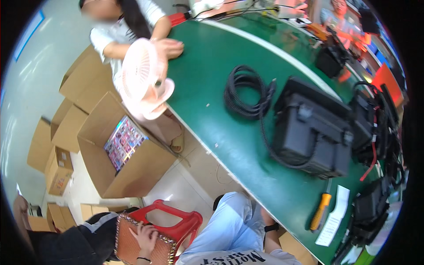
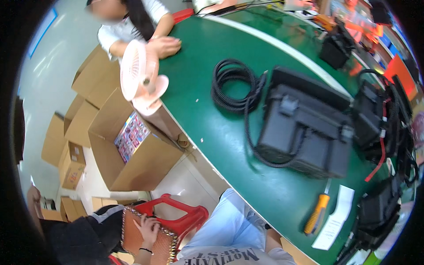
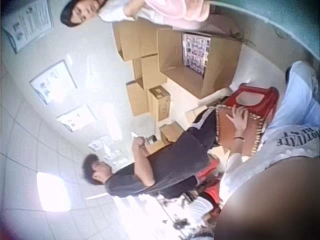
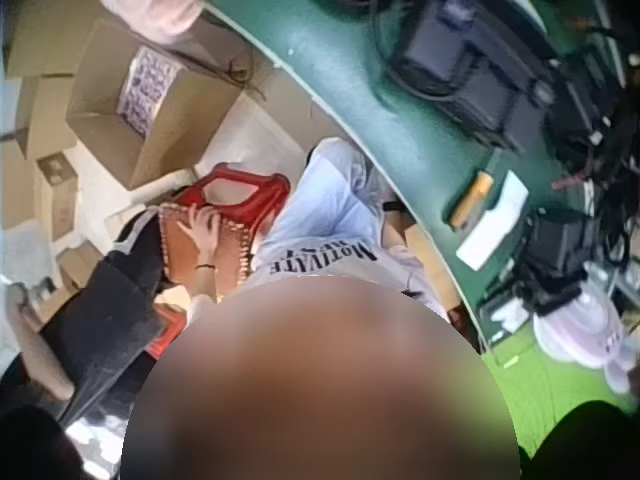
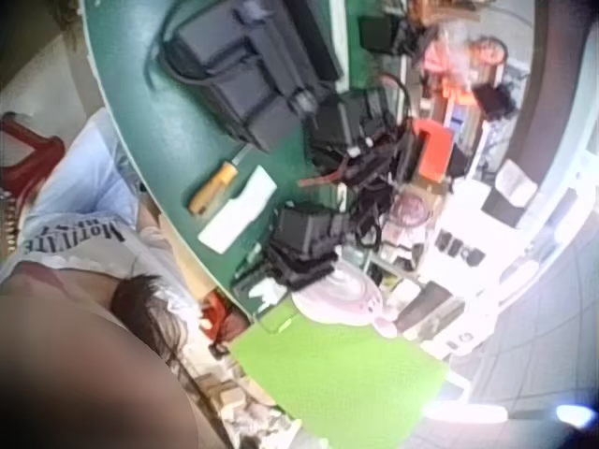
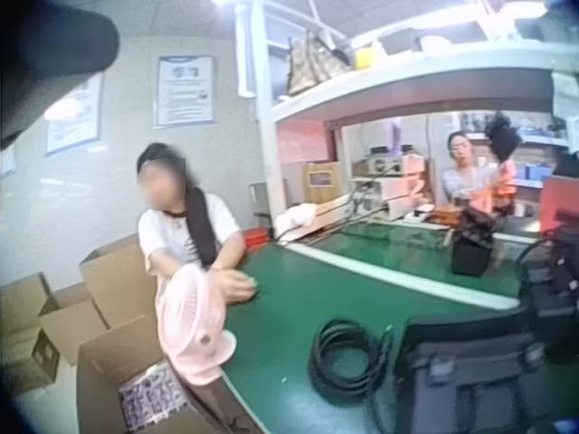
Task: Assembling and inspecting solar inverter components at a workstation.
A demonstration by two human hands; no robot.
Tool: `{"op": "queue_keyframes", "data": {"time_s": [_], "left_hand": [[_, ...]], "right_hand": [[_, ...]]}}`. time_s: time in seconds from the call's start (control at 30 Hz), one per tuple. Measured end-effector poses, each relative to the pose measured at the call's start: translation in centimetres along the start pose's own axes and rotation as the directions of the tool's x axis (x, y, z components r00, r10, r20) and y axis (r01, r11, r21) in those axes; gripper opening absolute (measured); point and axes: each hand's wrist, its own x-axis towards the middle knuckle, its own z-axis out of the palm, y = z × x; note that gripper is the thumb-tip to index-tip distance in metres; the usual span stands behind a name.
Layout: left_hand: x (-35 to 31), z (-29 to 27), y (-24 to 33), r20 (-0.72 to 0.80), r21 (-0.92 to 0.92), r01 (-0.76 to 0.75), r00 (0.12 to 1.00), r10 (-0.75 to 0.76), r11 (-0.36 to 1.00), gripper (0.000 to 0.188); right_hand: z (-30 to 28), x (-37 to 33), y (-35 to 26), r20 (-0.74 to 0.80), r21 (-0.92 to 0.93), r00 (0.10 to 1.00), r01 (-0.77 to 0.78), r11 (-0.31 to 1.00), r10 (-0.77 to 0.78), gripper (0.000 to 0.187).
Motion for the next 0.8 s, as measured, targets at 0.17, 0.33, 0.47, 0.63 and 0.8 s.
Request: {"op": "queue_keyframes", "data": {"time_s": [0.17, 0.33, 0.47, 0.63, 0.8], "left_hand": [[0.0, -2.7, -1.2, 0.299, -0.128, -0.375, 0.868, 0.396, 0.918, 0.063], [3.1, -4.0, 0.5, 0.633, 0.045, -0.333, 0.739, 0.231, 0.942, 0.061], [4.0, -1.9, 5.6, 0.607, 0.034, -0.357, 0.749, 0.264, 0.933, 0.052], [7.2, 2.3, 14.7, 0.508, 0.022, -0.443, 0.777, 0.372, 0.896, 0.065], [11.7, 3.3, 20.7, 0.505, 0.028, -0.394, 0.799, 0.327, 0.919, 0.081]], "right_hand": [[-15.6, -7.7, -16.4, 0.169, 0.398, 0.943, 0.200, 0.896, -0.286, 0.029], [-30.4, -11.2, -25.5, 0.243, 0.604, 0.857, 0.233, 0.762, -0.455, 0.026], [-39.1, -12.5, -26.2, 0.191, 0.645, 0.861, 0.252, 0.722, -0.471, 0.026], [-46.9, -12.2, -24.2, -0.027, 0.675, 0.956, 0.234, 0.700, -0.294, 0.024], [-50.1, -11.0, -21.4, -0.192, 0.719, 0.980, 0.109, 0.687, 0.044, 0.023]]}}
